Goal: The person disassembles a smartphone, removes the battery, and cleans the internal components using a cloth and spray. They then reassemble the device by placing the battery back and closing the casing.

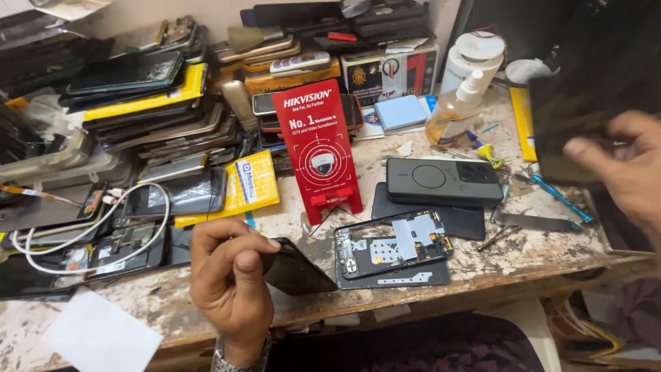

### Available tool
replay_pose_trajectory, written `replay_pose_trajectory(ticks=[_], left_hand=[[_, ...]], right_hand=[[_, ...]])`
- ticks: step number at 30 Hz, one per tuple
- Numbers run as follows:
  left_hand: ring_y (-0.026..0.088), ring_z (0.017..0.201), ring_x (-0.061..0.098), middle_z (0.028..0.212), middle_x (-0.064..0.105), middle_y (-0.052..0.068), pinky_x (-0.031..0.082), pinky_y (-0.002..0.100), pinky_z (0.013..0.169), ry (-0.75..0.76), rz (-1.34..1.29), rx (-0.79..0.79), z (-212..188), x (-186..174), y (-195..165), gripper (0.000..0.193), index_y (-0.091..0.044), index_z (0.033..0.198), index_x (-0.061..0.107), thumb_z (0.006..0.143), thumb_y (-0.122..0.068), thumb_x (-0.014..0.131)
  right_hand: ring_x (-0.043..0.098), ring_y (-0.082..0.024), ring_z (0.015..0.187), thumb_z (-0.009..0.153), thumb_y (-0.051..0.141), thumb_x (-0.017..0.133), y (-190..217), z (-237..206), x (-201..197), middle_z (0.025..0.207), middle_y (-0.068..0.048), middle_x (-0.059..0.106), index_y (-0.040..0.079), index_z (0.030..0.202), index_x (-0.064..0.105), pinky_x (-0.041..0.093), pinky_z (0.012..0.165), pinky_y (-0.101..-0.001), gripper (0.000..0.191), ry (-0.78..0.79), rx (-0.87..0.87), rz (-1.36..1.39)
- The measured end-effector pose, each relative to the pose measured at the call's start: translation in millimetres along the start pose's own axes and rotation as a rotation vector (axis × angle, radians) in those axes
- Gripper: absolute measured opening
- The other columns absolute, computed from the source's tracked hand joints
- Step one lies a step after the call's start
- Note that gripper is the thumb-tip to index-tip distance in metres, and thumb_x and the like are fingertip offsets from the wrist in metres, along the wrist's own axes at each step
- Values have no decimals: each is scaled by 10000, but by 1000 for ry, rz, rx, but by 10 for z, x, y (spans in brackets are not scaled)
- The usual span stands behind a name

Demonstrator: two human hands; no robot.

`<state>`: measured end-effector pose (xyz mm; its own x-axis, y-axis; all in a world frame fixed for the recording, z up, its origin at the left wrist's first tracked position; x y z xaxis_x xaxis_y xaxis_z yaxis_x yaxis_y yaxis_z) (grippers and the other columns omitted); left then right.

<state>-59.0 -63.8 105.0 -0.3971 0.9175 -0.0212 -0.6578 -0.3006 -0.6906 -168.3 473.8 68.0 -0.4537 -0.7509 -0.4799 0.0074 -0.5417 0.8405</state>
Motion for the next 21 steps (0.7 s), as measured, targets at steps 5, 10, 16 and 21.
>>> replay_pose_trajectory(ticks=[5,10,16,21], left_hand=[[116,848,542,1011,573,54,427,230,723,-1,-20,-8,17,28,-14,349,-41,915,734,1066,-338,628],[118,852,550,1014,579,46,437,221,729,8,-19,44,-40,10,-54,351,-49,920,734,1072,-348,633],[126,871,563,1006,567,40,458,233,766,3,-50,73,-66,-2,-108,354,-57,927,737,1073,-366,644],[128,874,564,984,561,32,457,237,773,22,-31,87,-70,15,-138,361,-62,929,735,1069,-380,640]], right_hand=[[727,-218,837,974,89,611,948,-904,841,1046,-119,720,52,1188,609,595,607,-336,217,389,8,846],[758,-213,918,910,-39,749,1955,-1725,1358,1019,-136,740,12,1100,627,642,787,-317,231,542,-398,648],[773,-149,848,826,-3,847,2448,-2001,1471,933,-77,741,46,994,629,624,712,-257,279,332,-731,423],[777,-152,847,816,21,858,2512,-2051,1570,945,-72,740,38,988,628,623,717,-249,288,337,-802,376]])
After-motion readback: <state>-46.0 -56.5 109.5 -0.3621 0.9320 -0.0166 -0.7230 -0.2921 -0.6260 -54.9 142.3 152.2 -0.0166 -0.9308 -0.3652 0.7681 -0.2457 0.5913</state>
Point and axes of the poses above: each hand's wrist, its own z-axis towards the middle knuckle, its own x-axis out of the palm, y = z × x, the point moved 10 cm from there along z, towards the middle knuckle
